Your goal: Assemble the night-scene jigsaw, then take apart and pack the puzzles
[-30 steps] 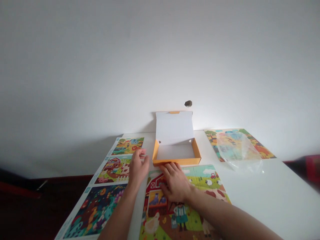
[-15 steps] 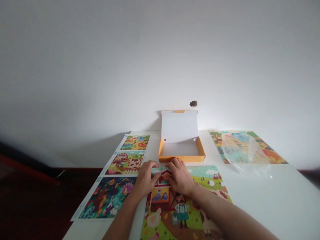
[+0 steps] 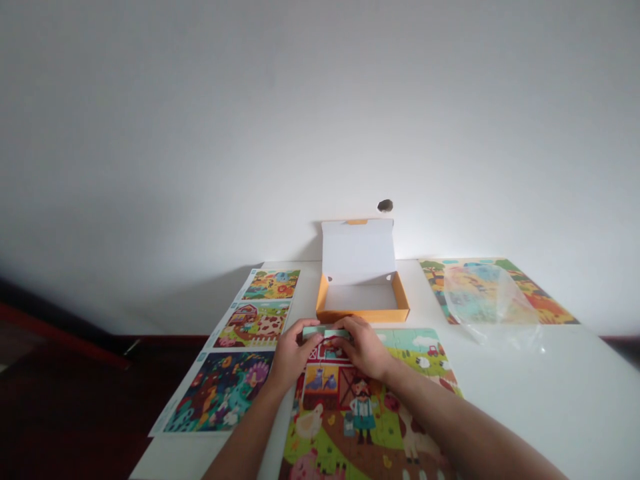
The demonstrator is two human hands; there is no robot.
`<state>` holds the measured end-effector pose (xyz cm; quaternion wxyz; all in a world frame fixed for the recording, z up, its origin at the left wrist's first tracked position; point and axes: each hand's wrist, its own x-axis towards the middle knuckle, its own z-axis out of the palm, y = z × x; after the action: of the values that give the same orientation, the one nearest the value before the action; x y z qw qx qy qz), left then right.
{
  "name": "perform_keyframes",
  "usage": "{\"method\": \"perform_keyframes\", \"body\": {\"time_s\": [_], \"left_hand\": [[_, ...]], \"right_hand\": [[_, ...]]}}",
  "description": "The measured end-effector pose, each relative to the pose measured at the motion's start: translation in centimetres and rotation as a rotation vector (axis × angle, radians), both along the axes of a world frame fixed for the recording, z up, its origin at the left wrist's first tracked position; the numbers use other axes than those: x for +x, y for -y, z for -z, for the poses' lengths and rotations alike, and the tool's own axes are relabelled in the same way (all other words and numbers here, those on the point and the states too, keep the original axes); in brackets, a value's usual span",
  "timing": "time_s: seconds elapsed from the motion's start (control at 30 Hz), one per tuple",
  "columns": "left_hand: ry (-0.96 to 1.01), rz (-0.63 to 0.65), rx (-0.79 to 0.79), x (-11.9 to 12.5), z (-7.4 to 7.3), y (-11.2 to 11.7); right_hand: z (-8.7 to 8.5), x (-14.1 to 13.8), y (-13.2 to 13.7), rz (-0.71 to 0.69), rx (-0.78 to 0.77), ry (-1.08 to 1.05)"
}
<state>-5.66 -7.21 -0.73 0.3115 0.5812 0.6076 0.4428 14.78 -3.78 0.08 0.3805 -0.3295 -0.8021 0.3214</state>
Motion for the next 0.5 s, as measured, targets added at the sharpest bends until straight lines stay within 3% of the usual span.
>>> {"method": "perform_keyframes", "body": {"time_s": [0.2,0.4,0.5], "left_hand": [[0.102,0.02,-0.035,0.59,-0.34,-0.1],[0.035,0.046,0.009,0.53,-0.47,-0.19],[0.003,-0.008,0.046,0.37,-0.32,-0.25]], "right_hand": [[-0.2,-0.05,-0.05,-0.034,0.0,0.013],[-0.58,-0.32,0.11,-0.038,0.107,0.226],[-0.82,-0.29,0.24,-0.061,0.137,0.279]]}}
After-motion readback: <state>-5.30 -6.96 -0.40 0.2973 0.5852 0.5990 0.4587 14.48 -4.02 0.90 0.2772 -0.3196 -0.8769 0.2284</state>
